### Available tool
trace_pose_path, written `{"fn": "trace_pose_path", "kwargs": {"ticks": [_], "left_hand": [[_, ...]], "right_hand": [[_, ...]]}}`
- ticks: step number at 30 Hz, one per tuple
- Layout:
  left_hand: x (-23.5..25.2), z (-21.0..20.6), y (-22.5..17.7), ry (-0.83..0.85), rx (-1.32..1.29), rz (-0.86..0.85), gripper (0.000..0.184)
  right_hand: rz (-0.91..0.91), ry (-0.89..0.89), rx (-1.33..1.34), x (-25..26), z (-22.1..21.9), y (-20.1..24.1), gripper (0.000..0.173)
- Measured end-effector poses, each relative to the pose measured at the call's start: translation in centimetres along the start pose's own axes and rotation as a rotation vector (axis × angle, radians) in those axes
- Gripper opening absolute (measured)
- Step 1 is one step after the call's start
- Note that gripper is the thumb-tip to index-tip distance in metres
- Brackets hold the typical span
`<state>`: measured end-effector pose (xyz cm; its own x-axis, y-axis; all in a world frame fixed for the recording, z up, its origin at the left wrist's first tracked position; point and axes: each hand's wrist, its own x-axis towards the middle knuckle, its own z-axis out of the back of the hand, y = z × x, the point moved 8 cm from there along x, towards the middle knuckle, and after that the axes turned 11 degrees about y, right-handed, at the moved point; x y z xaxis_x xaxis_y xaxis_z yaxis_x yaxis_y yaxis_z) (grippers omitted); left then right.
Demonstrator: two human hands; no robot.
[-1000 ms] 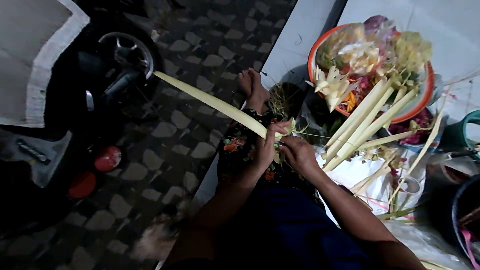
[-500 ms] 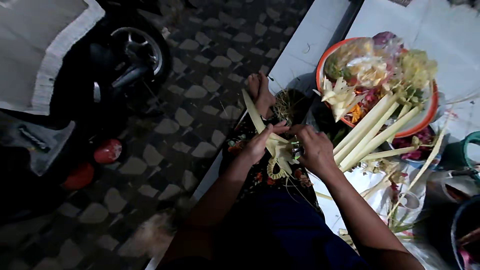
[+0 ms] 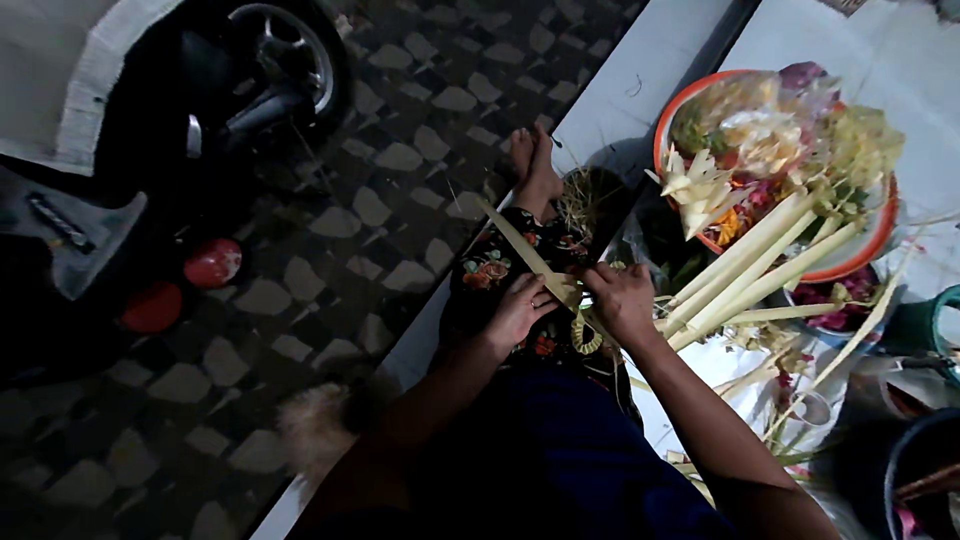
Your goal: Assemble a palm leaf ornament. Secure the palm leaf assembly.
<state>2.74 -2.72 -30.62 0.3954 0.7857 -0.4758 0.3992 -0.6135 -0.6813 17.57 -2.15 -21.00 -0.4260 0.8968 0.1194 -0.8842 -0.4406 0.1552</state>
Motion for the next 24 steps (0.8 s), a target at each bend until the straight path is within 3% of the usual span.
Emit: {"fn": "trace_pose_path", "kwargs": {"ticks": [2, 7, 10, 14, 17, 24], "left_hand": [[-0.2, 0.6, -0.3, -0.059, 0.034, -0.019, 0.031], [0.0, 0.8, -1.0, -0.026, 0.139, -0.038, 0.017], [-0.1, 0.4, -2.8, -0.007, 0.32, -0.087, 0.016], [0.3, 0.0, -7.3, 0.039, 0.716, -0.21, 0.021], [-0.6, -2.1, -11.0, 0.105, 0.905, -0.248, 0.019], [-2.5, -8.0, -14.1, 0.216, 1.216, -0.451, 0.014]], "right_hand": [[0.018, 0.017, 0.005, -0.2, -0.5, 0.4, 0.019], [0.048, 0.018, 0.001, -0.6, -0.7, 1.2, 0.015], [0.037, 0.005, 0.041, -0.7, -0.6, 1.4, 0.014], [-0.099, 0.259, 0.422, 0.2, 1.0, 0.3, 0.035], [-0.117, 0.325, 0.672, 0.7, 3.2, -0.9, 0.054], [-0.096, 0.311, 0.705, 1.5, 6.1, -1.9, 0.051]]}}
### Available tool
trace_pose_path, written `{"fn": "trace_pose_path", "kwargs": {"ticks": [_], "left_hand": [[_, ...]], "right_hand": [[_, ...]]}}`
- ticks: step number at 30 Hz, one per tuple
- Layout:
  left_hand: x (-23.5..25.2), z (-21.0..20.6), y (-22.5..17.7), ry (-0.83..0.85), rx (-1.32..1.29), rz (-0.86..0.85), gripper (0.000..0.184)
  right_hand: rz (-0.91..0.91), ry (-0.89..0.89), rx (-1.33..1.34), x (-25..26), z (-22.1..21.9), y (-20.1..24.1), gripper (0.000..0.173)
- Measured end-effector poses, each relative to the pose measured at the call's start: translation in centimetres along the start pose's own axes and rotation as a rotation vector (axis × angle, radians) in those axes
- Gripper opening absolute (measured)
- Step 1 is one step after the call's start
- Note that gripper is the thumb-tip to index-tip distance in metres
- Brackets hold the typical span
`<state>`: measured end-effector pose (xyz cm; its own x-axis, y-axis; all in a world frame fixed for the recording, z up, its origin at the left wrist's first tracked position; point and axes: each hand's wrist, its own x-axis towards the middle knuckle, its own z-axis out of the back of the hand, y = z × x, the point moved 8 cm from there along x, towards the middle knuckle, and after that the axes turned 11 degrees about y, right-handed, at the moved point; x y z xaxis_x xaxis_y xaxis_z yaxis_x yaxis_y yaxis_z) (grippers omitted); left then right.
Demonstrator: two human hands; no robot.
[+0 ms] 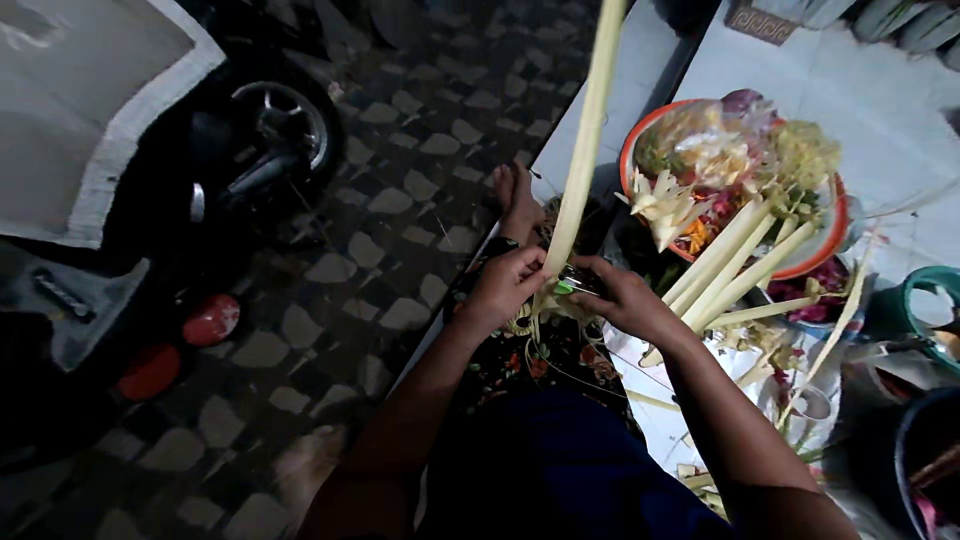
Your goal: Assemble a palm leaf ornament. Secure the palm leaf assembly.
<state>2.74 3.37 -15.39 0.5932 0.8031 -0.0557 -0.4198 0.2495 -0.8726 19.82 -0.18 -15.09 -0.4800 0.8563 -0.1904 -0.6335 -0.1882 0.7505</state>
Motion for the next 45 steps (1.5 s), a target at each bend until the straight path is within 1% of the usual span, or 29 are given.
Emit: {"fn": "trace_pose_path", "kwargs": {"ticks": [5, 8, 12, 15, 17, 20, 21, 23, 25, 28, 31, 32, 33, 35, 36, 38, 41, 43, 45], "left_hand": [[0.6, -1.2, -2.3, -0.034, 0.188, -0.129, 0.011], [1.1, -2.1, -3.0, -0.056, 0.239, -0.176, 0.012], [2.0, -3.3, -3.7, -0.038, 0.238, -0.216, 0.013], [2.4, -4.3, -4.3, -0.016, 0.22, -0.233, 0.018], [2.6, -5.1, -4.3, 0.049, 0.212, -0.238, 0.024], [3.1, -6.6, -3.1, 0.163, 0.221, -0.157, 0.039], [3.1, -7.0, -2.9, 0.178, 0.251, -0.139, 0.041], [3.0, -7.8, -2.9, 0.182, 0.312, -0.138, 0.036], [2.9, -8.9, -2.8, 0.189, 0.344, -0.131, 0.033], [3.5, -10.5, -1.6, 0.245, 0.261, -0.098, 0.037], [4.0, -12.8, -0.1, 0.404, 0.12, 0.049, 0.053], [4.1, -13.5, 0.3, 0.457, 0.11, 0.088, 0.055], [4.2, -14.0, 0.6, 0.494, 0.119, 0.111, 0.049], [4.5, -14.6, 1.0, 0.517, 0.136, 0.138, 0.031], [4.7, -14.6, 1.1, 0.52, 0.136, 0.141, 0.027], [5.0, -14.5, 1.4, 0.53, 0.12, 0.139, 0.026], [5.4, -14.2, 0.9, 0.542, 0.066, 0.148, 0.027], [5.7, -13.9, 0.0, 0.545, 0.019, 0.147, 0.024], [6.1, -13.5, -1.4, 0.54, -0.04, 0.129, 0.02]], "right_hand": [[0.042, -0.046, 0.021, -0.9, 0.5, 0.2, 0.037], [0.054, -0.086, 0.015, -1.7, 0.7, -0.3, 0.035], [-0.042, -0.108, -0.007, -2.7, 0.6, -2.3, 0.03], [-0.08, -0.228, 0.012, -3.6, 0.5, -4.0, 0.029], [-0.097, -0.274, 0.03, -4.2, 0.3, -4.8, 0.029], [-0.105, -0.349, 0.003, -5.3, 0.0, -5.2, 0.027], [-0.1, -0.395, -0.028, -5.7, 0.0, -5.0, 0.024], [-0.113, -0.482, -0.105, -6.3, -0.1, -4.5, 0.022], [-0.146, -0.53, -0.163, -7.1, -0.5, -4.5, 0.021], [-0.201, -0.483, -0.161, -7.7, -1.2, -5.9, 0.021], [-0.187, -0.412, -0.084, -9.1, -1.9, -7.4, 0.024], [-0.192, -0.396, -0.067, -10.0, -2.3, -8.0, 0.027], [-0.209, -0.386, -0.045, -11.3, -2.9, -9.0, 0.033], [-0.287, -0.35, 0.008, -14.6, -4.9, -12.0, 0.038], [-0.348, -0.329, 0.036, -16.5, -6.3, -13.7, 0.038], [-0.513, -0.259, 0.072, -20.1, -9.9, -17.5, 0.036], [-0.737, -0.184, 0.061, -24.6, -14.4, -22.1, 0.04], [-0.825, -0.223, -0.004, -27.1, -15.0, -23.8, 0.047], [-0.913, -0.298, -0.063, -29.4, -14.2, -25.5, 0.047]]}}
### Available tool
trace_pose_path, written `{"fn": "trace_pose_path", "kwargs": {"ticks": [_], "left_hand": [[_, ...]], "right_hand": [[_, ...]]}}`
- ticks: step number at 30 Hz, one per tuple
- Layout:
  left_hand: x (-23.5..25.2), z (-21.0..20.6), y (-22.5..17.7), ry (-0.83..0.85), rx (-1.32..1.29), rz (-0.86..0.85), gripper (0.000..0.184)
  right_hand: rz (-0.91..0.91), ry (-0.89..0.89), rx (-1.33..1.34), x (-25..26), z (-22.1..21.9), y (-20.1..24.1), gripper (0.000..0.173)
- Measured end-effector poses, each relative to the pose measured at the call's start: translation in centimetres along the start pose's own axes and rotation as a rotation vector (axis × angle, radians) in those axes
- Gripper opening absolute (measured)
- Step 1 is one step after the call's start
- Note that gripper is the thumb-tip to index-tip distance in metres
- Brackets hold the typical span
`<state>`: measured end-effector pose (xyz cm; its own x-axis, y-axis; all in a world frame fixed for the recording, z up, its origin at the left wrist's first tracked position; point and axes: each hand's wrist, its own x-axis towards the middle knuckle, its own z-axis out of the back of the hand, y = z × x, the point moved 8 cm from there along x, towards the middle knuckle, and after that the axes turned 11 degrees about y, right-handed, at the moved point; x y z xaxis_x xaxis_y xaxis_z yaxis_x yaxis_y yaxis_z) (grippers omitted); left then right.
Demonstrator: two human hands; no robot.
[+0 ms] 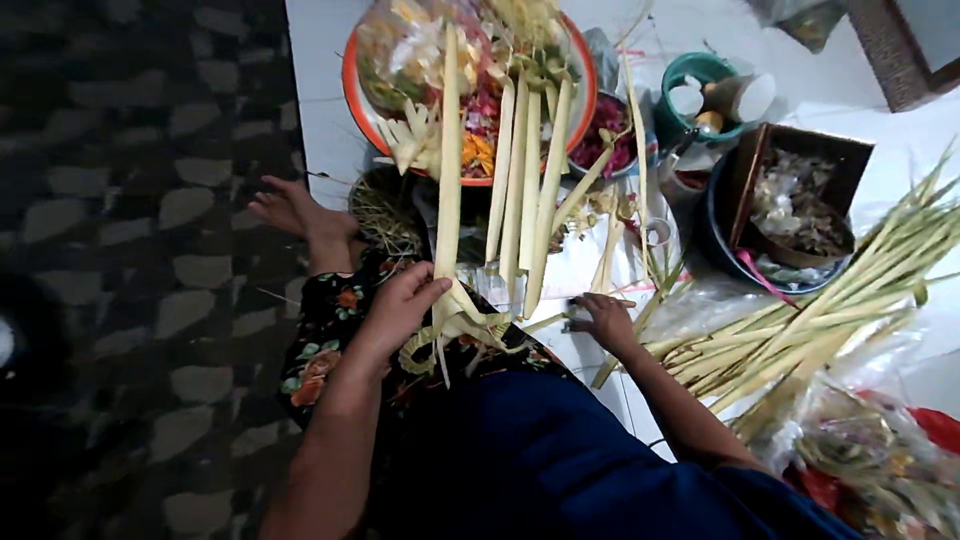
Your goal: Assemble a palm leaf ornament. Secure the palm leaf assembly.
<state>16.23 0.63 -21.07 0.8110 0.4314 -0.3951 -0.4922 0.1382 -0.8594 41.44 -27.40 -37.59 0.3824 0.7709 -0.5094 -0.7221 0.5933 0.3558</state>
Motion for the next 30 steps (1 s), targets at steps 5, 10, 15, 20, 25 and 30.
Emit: {"fn": "trace_pose_path", "kwargs": {"ticks": [5, 10, 15, 20, 25, 30], "left_hand": [[0.4, 0.8, -2.9, 0.016, -0.134, -0.096, 0.019], [0.6, 0.4, -4.4, 0.048, -0.281, -0.135, 0.017], [0.7, -0.4, -4.6, 0.08, -0.329, -0.117, 0.016], [1.3, -1.9, -3.9, 0.126, -0.402, -0.045, 0.018], [1.8, -3.3, -3.6, 0.147, -0.459, -0.027, 0.016], [1.7, -3.3, -2.9, 0.122, -0.491, -0.03, 0.016]], "right_hand": [[-0.16, -0.011, -0.131, 0.8, 1.0, -4.6, 0.032], [-0.178, 0.007, -0.13, 1.0, 0.5, -5.7, 0.029], [-0.143, -0.231, 0.245, -1.6, 4.1, -4.7, 0.035], [0.247, -0.127, 0.686, -2.3, 9.1, 7.0, 0.047], [0.634, 0.022, 0.783, -1.7, 10.2, 18.4, 0.047], [0.694, 0.07, 0.764, -0.6, 9.7, 21.3, 0.044]]}}
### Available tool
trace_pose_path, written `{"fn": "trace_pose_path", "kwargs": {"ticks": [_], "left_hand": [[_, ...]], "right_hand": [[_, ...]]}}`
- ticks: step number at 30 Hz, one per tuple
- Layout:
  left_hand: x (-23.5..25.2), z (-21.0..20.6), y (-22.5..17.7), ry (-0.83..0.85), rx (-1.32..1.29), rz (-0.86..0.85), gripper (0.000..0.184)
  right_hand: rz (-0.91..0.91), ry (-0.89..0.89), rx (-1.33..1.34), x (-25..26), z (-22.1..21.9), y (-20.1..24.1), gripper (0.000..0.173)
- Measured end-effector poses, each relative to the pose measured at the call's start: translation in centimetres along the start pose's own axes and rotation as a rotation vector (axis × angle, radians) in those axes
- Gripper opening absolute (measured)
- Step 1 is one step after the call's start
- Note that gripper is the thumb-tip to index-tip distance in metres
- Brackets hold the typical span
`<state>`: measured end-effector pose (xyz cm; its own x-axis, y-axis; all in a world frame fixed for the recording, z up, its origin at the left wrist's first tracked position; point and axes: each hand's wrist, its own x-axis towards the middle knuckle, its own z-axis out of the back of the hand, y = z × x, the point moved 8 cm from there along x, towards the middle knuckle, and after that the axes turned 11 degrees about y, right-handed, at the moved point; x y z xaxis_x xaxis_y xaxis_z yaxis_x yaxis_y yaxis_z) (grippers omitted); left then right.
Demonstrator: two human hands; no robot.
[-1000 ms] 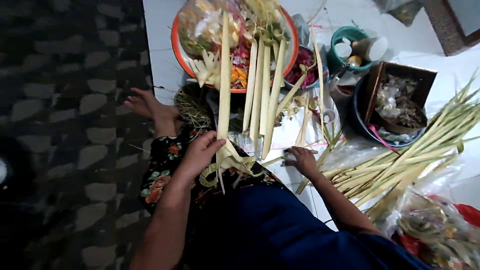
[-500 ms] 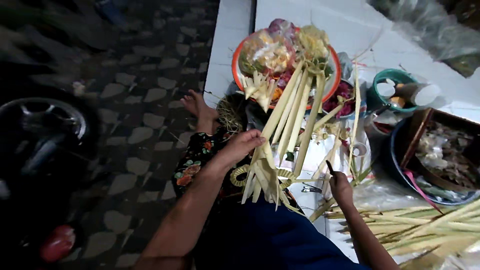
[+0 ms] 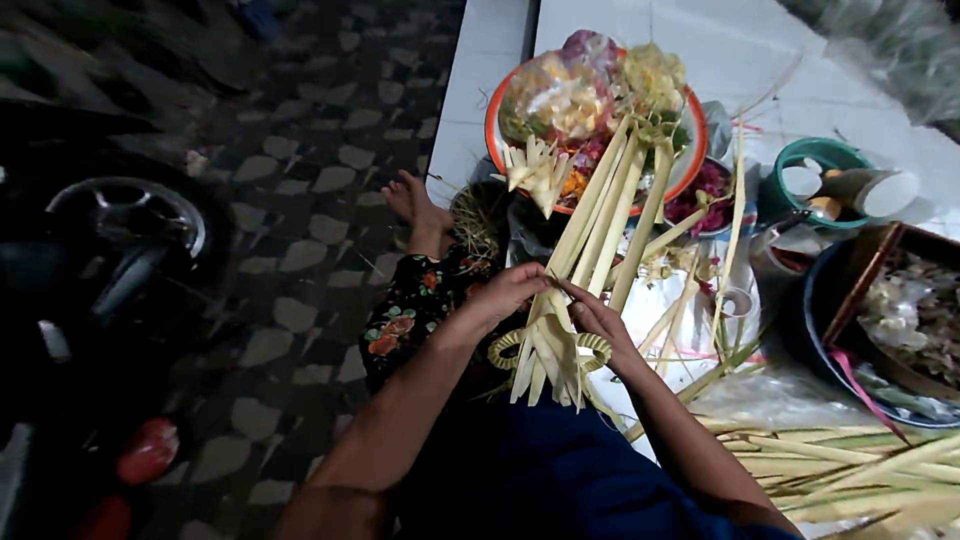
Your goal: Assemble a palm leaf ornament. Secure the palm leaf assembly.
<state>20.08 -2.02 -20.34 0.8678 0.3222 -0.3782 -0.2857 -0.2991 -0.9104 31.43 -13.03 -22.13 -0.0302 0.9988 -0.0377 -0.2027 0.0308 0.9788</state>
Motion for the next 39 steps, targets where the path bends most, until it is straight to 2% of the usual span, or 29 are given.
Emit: {"fn": "trace_pose_path", "kwargs": {"ticks": [9, 21, 24, 26, 27, 28, 30, 32, 34, 37, 39], "left_hand": [[0.5, 0.3, 0.9, -0.009, -0.009, 0.04, 0.021], [0.7, -1.3, 2.2, 0.131, -0.054, 0.105, 0.02], [0.5, -2.0, 1.9, 0.253, -0.152, 0.005, 0.018], [-0.8, -3.2, -0.5, 0.408, -0.226, -0.152, 0.019], [-1.5, -3.2, -2.4, 0.419, -0.231, -0.218, 0.02], [-2.1, -2.3, -4.2, 0.352, -0.196, -0.271, 0.021], [-3.3, 1.5, -6.2, 0.047, -0.189, -0.344, 0.02], [-4.2, 6.5, -6.4, -0.279, -0.317, -0.401, 0.018], [-5.7, 10.3, -5.8, -0.518, -0.453, -0.461, 0.02], [-8.0, 12.3, -4.1, -0.679, -0.585, -0.557, 0.021], [-9.2, 12.3, -3.0, -0.728, -0.636, -0.614, 0.021]], "right_hand": [[-0.042, -0.061, -0.11, 0.5, -0.3, -0.7, 0.043], [-0.05, -0.036, -0.068, 1.6, -0.2, -1.8, 0.042], [-0.084, -0.023, -0.092, 1.1, 0.0, -2.9, 0.042], [-0.204, -0.034, -0.159, -0.4, 1.3, -5.9, 0.044], [-0.256, -0.051, -0.19, -1.6, 2.3, -7.1, 0.046], [-0.289, -0.081, -0.207, -2.9, 3.6, -7.6, 0.047], [-0.338, -0.142, -0.25, -6.3, 6.0, -8.1, 0.049], [-0.398, -0.205, -0.502, -9.3, 8.7, -8.0, 0.048], [-0.485, -0.254, -0.769, -11.4, 10.8, -7.8, 0.05], [-0.384, -0.331, -0.869, -11.1, 11.1, -6.1, 0.051], [-0.27, -0.273, -0.712, -8.3, 8.6, -4.9, 0.041]]}}
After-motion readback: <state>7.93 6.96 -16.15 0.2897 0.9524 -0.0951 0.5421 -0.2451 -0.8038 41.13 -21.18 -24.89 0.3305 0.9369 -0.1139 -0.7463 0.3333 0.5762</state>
